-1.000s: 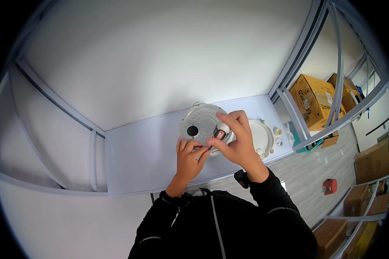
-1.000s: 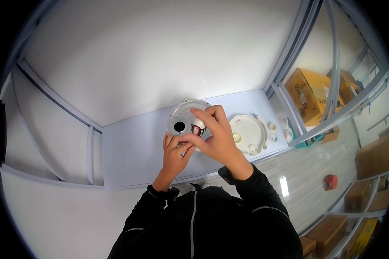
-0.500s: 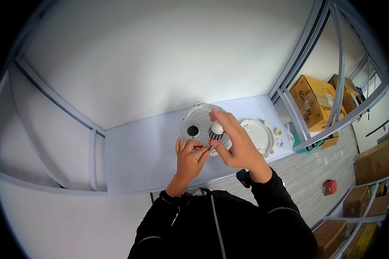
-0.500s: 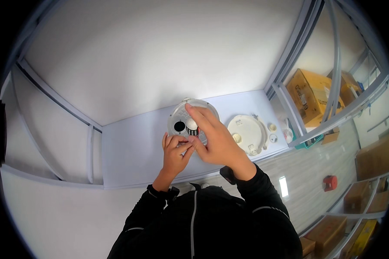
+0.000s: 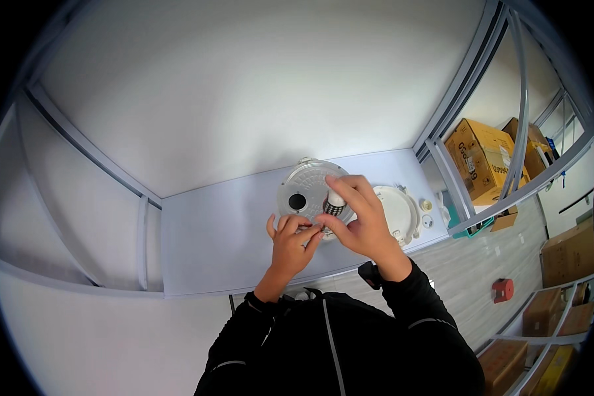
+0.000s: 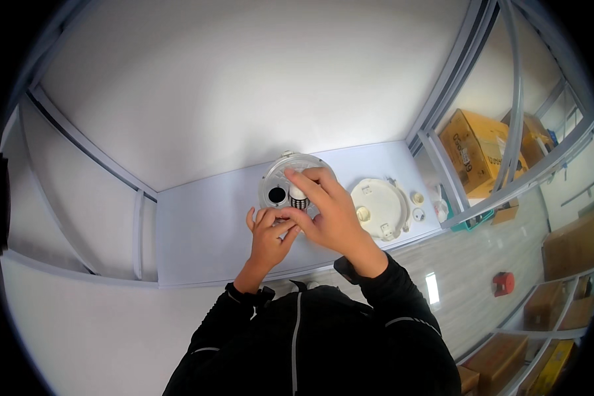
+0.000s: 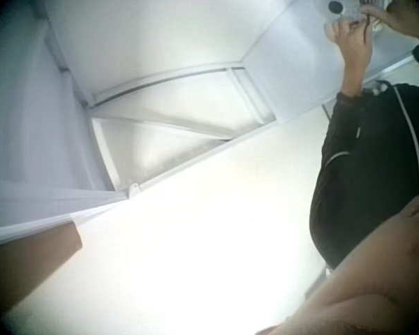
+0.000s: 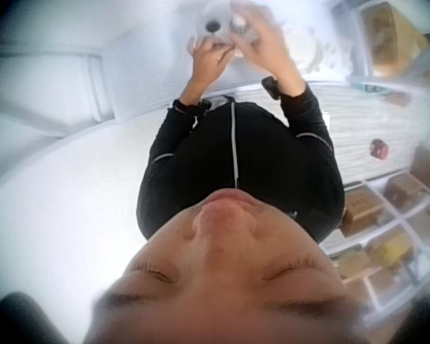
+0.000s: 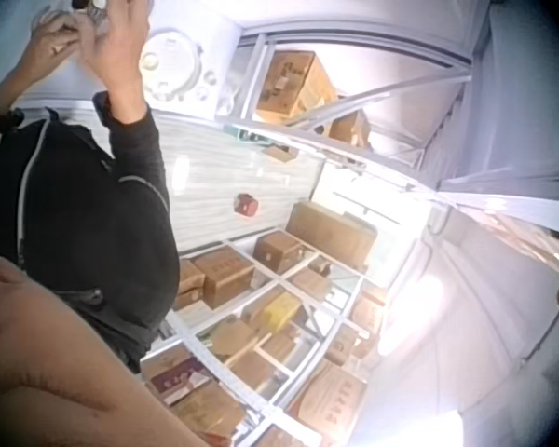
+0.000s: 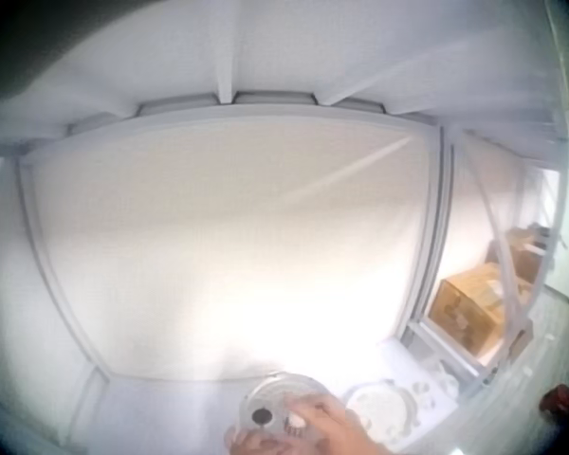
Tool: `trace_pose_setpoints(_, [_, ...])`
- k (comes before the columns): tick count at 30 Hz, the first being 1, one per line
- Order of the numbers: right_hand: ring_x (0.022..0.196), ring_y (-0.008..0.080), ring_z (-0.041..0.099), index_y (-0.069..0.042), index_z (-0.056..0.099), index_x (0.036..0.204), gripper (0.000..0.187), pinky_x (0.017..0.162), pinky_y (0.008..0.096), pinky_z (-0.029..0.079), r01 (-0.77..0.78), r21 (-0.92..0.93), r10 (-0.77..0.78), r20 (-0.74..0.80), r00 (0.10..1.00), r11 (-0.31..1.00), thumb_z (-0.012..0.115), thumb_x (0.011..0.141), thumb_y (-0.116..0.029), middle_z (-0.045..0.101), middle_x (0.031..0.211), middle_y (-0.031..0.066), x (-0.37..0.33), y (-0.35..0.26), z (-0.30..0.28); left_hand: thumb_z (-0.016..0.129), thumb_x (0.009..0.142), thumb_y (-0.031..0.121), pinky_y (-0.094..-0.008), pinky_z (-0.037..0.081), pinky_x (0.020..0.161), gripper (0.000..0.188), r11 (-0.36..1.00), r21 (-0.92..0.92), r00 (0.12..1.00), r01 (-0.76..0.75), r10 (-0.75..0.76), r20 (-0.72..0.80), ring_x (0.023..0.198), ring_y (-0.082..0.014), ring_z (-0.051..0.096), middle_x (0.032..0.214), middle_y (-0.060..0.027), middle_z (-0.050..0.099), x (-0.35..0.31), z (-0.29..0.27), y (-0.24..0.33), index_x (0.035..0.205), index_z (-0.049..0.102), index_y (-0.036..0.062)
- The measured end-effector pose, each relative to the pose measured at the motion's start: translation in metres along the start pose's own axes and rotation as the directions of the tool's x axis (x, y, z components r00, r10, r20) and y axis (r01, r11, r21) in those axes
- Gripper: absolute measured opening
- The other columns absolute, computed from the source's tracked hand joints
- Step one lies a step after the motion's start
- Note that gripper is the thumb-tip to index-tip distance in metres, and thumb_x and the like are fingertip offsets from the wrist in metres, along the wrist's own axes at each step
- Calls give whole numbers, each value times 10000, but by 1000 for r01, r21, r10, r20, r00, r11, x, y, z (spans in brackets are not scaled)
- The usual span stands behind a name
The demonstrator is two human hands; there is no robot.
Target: The person uses a screwdriver to fasten screws into a white plastic lid and a circular base component on a workbench. They handle the lid, base, and screwdriver throughout, tightening multiple screws in sequence.
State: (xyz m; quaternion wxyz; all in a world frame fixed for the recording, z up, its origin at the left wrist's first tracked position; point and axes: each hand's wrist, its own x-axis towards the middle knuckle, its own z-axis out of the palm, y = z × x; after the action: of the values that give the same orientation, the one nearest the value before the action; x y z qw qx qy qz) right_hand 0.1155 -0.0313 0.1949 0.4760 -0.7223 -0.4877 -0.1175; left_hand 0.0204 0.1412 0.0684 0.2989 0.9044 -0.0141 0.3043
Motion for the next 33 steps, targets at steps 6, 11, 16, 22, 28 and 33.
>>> trace_pose_setpoints(6, [1107,324,665,-13,590,1494,700,965,391,543,62,112,-51,-95,994,992,862,849,-49,634,1308,183,8,-8,2,833,905,266,-613,197,1173,117,1000,4,1000,9,-9,2,1108,-198,603,1037,32,648,-1,2,-2,1003,857,207])
trace_pose_setpoints(11, [1140,352,657,-1,575,1513,649,1009,417,533,6,16,-6,-12,1000,1000,789,901,-42,616,1339,197,-3,-1,-4,826,909,266,-605,198,1160,113,1000,0,1000,-1,1,15,1117,-196,597,1038,34,641,0,1,0,1001,857,208])
trace_pose_setpoints(16, [1056,299,665,-22,635,1463,663,926,376,549,86,100,-69,-162,984,991,860,839,-22,648,1250,161,6,-15,-2,830,902,263,-603,205,1147,116,1000,11,1000,-5,5,21,1113,-194,596,1037,36,640,1,-1,-1,1002,856,211])
trace_pose_setpoints(22, [1036,348,674,-51,608,1492,626,904,394,578,100,-35,-101,-52,993,994,750,885,1,616,1291,178,2,-4,-10,839,891,264,-555,219,1120,93,999,20,1000,-29,29,6,1070,-185,594,1047,35,648,2,0,-2,943,835,186])
trace_pose_setpoints(28, [1008,303,657,-37,673,1416,610,886,377,554,49,76,-40,-126,991,996,861,835,-41,640,1227,148,6,-14,-7,841,893,271,-560,226,1111,110,999,16,999,-35,34,26,1097,-199,587,1055,36,651,2,-1,-2,974,849,197])
trace_pose_setpoints(33, [1052,321,661,-40,630,1460,632,924,382,552,55,61,-55,4,998,997,809,855,-8,649,1221,164,6,-9,-17,855,873,278,-538,248,1095,132,999,21,997,-38,36,73,1127,-214,572,1064,33,662,5,-5,-5,977,853,197])
